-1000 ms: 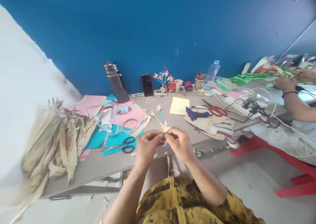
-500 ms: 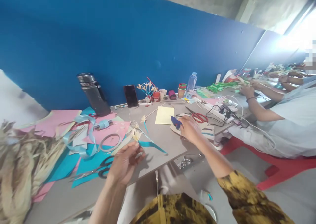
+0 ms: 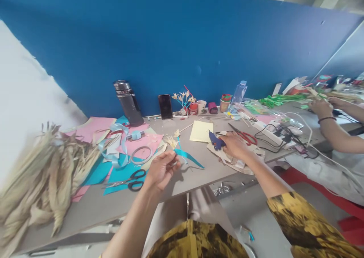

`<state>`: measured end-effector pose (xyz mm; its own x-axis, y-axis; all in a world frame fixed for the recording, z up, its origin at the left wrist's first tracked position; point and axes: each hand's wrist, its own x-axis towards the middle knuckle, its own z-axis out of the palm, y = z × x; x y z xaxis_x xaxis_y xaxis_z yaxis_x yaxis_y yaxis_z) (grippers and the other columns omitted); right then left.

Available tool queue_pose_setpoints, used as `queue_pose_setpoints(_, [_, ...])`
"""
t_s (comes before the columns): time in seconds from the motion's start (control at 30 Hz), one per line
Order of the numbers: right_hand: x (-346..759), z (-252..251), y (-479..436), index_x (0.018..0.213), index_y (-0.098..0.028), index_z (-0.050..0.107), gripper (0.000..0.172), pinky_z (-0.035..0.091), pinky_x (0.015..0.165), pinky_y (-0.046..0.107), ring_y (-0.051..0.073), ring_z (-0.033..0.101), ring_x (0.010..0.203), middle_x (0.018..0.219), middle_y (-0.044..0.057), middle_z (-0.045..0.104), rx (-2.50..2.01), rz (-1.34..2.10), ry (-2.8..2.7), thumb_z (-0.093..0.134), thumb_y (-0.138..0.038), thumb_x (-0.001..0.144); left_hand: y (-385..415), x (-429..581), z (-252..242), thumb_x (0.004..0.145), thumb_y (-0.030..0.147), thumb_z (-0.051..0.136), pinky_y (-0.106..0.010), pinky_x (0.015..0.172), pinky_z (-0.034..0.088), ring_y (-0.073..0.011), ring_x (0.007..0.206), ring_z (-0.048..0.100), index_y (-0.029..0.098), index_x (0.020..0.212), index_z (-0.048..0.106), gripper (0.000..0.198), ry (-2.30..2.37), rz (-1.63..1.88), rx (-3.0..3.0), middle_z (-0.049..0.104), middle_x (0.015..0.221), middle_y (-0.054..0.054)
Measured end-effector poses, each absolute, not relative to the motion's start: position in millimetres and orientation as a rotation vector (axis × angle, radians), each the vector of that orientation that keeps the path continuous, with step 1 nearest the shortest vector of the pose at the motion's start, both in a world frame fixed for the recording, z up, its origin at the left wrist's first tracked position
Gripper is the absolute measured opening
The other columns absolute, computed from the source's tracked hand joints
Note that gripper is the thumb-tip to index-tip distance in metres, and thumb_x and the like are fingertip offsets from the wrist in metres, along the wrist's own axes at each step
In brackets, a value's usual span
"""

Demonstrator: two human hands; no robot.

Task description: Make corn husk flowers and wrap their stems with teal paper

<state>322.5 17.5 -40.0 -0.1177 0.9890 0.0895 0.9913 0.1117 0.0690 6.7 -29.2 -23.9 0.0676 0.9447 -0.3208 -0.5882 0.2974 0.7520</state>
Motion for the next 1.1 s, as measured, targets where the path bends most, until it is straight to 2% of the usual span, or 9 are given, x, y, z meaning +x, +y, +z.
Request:
queue_pose_setpoints(0.13, [328.5, -52.6, 15.4, 0.124, -0.022, 0.065, 0.048, 0.037, 0.089, 0.039, 0.032, 0.051, 0.11, 0.113, 0.014, 0.064, -1.92, -0.315, -2.298, 0.058, -0.014, 0.078, -28.7, 7.5, -25.1, 0.064, 0.01, 0.087, -0.023, 0.058, 0.058, -0.0116, 0.06, 0.063, 0.01, 0.068, 0.068, 0.02, 0.852, 1.234, 0.483, 0.065, 0.063, -0.002])
queue_pose_setpoints(0.3, [346.6, -72.5, 10.8, 0.118, -0.021, 0.064, 0.041, 0.042, 0.095, 0.042, 0.03, 0.055, 0.11, 0.119, 0.012, 0.064, -1.652, -0.371, -2.087, 0.057, -0.016, 0.078, -30.9, 7.4, -19.5, 0.066, 0.006, 0.085, -0.023, 0.059, 0.059, -0.0116, 0.062, 0.063, 0.01, 0.067, 0.068, 0.017, 0.822, 1.235, 0.447, 0.063, 0.062, -0.001])
queue_pose_setpoints(0.43, [353.0, -70.8, 8.1, 0.121, -0.021, 0.058, 0.044, 0.049, 0.088, 0.042, 0.029, 0.064, 0.098, 0.11, 0.01, 0.069, -1.543, -0.221, -1.912, 0.057, -0.016, 0.077, -31.1, 8.9, -17.9, 0.067, 0.005, 0.083, -0.024, 0.06, 0.06, -0.0126, 0.063, 0.064, 0.009, 0.068, 0.068, 0.016, 0.813, 1.235, 0.448, 0.064, 0.063, -0.002])
queue_pose_setpoints(0.53, [342.2, -53.3, 0.9, 0.123, -0.022, 0.056, 0.04, 0.051, 0.084, 0.04, 0.028, 0.065, 0.094, 0.107, 0.009, 0.069, -1.387, -0.154, -1.963, 0.058, -0.021, 0.083, -30.0, 12.0, -17.8, 0.068, 0.006, 0.083, -0.025, 0.062, 0.061, -0.0121, 0.063, 0.063, 0.009, 0.067, 0.068, 0.016, 0.822, 1.235, 0.464, 0.063, 0.063, -0.002])
queue_pose_setpoints(0.7, [303.8, -18.1, -21.6, 0.115, -0.022, 0.057, 0.021, 0.05, 0.077, 0.034, 0.023, 0.062, 0.086, 0.099, 0.009, 0.066, -1.108, -0.012, -2.241, 0.056, -0.028, 0.095, -27.2, 19.2, -17.8, 0.07, 0.011, 0.084, -0.028, 0.06, 0.061, -0.0121, 0.062, 0.061, 0.01, 0.07, 0.068, 0.016, 0.873, 1.196, 0.509, 0.061, 0.064, -0.002])
queue_pose_setpoints(0.83, [277.2, -5.4, -36.9, 0.114, -0.019, 0.055, 0.021, 0.048, 0.085, 0.036, 0.025, 0.061, 0.1, 0.113, 0.014, 0.063, -0.98, 0.003, -2.368, 0.056, -0.032, 0.098, -25.4, 22.9, -19.0, 0.069, 0.014, 0.086, -0.028, 0.059, 0.061, -0.0123, 0.061, 0.061, 0.01, 0.071, 0.068, 0.019, 0.896, 1.18, 0.53, 0.061, 0.064, -0.003])
queue_pose_setpoints(0.97, [266.3, -2.1, -44.2, 0.101, -0.02, 0.057, 0.012, 0.042, 0.076, 0.035, 0.022, 0.058, 0.082, 0.09, 0.008, 0.065, -0.979, 0.034, -2.502, 0.05, -0.03, 0.1, -24.5, 24.1, -19.4, 0.068, 0.016, 0.087, -0.028, 0.06, 0.061, -0.0123, 0.062, 0.061, 0.01, 0.07, 0.068, 0.02, 0.893, 1.175, 0.533, 0.062, 0.065, -0.003])
queue_pose_setpoints(1.1, [266.4, -1.2, -44.9, 0.098, -0.02, 0.056, 0.012, 0.037, 0.073, 0.034, 0.022, 0.055, 0.079, 0.085, 0.006, 0.062, -0.949, 0.034, -2.583, 0.049, -0.029, 0.1, -24.5, 26.2, -18.5, 0.067, 0.015, 0.087, -0.028, 0.058, 0.059, -0.0132, 0.062, 0.062, 0.01, 0.071, 0.068, 0.019, 0.902, 1.18, 0.52, 0.062, 0.066, -0.003])
